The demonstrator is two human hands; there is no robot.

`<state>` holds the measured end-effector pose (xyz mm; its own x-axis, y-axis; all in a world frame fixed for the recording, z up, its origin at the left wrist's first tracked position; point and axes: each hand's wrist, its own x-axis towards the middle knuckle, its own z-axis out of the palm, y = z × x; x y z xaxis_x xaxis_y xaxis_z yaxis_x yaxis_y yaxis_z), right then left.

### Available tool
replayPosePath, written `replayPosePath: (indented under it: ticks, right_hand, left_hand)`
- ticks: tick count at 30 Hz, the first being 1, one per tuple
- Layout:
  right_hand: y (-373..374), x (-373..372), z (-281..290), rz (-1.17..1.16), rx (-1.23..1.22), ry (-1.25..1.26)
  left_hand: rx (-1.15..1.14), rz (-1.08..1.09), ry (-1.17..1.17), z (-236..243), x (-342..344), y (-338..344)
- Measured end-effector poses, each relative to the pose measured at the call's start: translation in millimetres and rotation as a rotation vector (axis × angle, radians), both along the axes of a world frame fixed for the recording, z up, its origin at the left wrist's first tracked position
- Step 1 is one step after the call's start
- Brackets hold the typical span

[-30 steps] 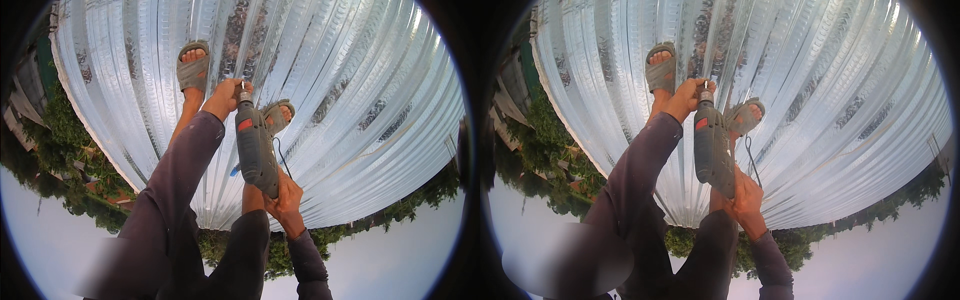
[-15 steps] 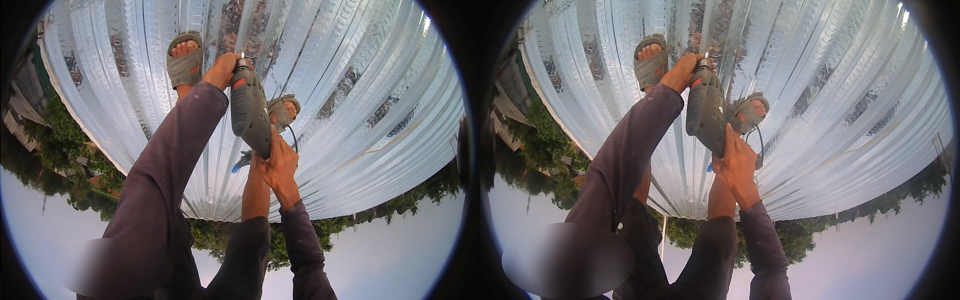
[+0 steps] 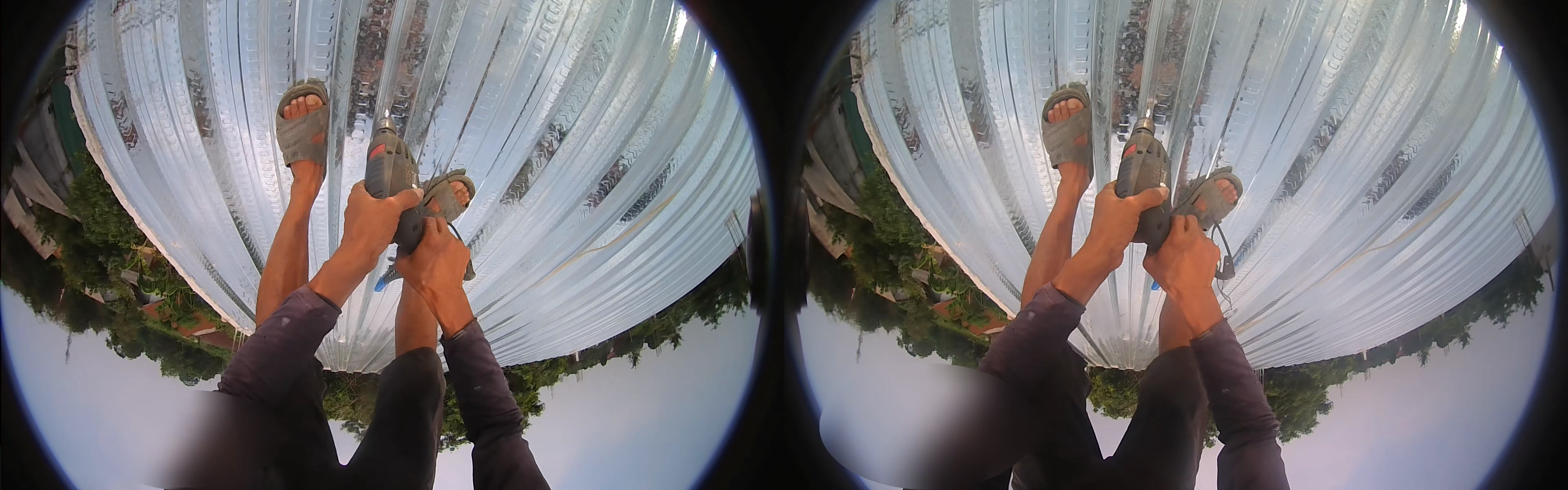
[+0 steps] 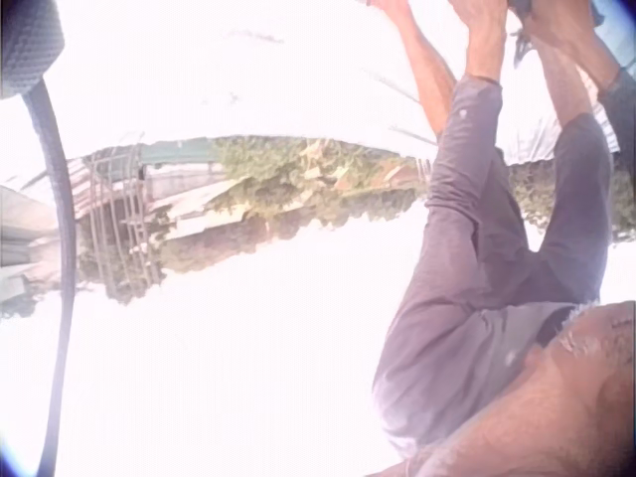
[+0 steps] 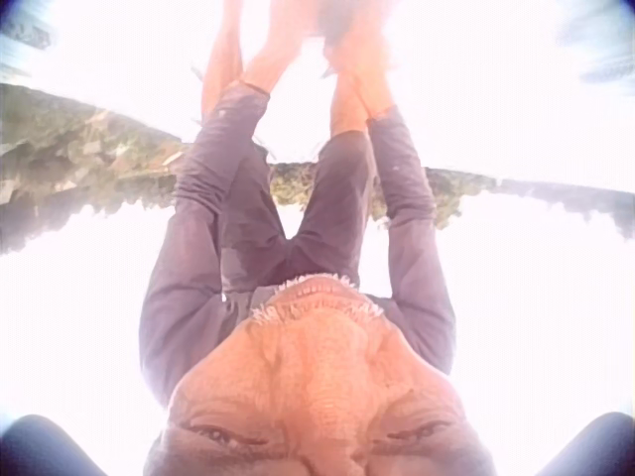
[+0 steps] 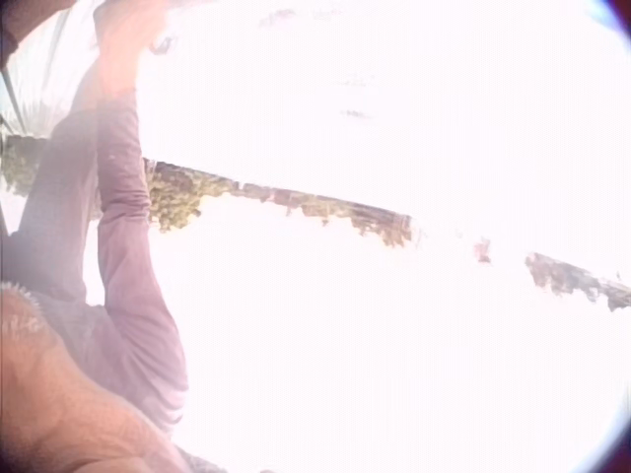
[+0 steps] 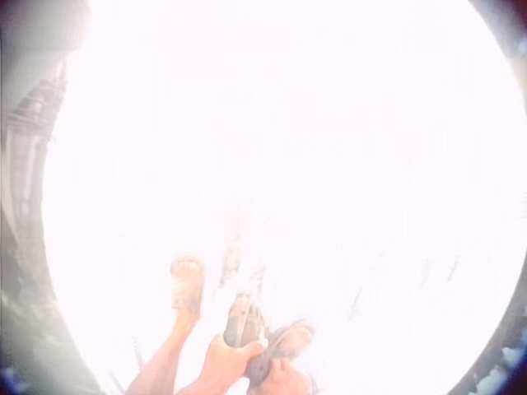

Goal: The person secures a corrugated metal roof panel using a corded drill and a manual rivet gun. They drill pilot holes, insert fasteners, and use the rivet gun to clamp the panel to the roof structure.

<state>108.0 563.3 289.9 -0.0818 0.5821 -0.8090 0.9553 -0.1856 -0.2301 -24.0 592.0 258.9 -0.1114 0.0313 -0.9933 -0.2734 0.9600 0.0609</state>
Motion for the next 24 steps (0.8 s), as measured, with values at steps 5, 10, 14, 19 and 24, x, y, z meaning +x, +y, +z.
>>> replayPosePath:
  ticks: [5,10,14,19,24]
  right_hand:
    - [21,-6,0,0.004,-0.044,-0.052]
    - [20,-15,1,0.048,-0.066,-0.055]
    - [5,-6,-9,0.098,-0.052,-0.054]
    - [15,1,-8,0.12,-0.045,-0.044]
    - [39,13,-14,0.184,-0.103,-0.033]
  left_hand:
    - [-0.012,-0.209,0.087,-9,-4,10]
    - [0.029,-0.096,0.021,-7,-15,7]
    - [0.036,-0.006,-0.014,-11,-9,-10]
    - [0.068,-0.009,0.017,-17,-1,-10]
    - [0.033,0.055,0.06,-19,13,1]
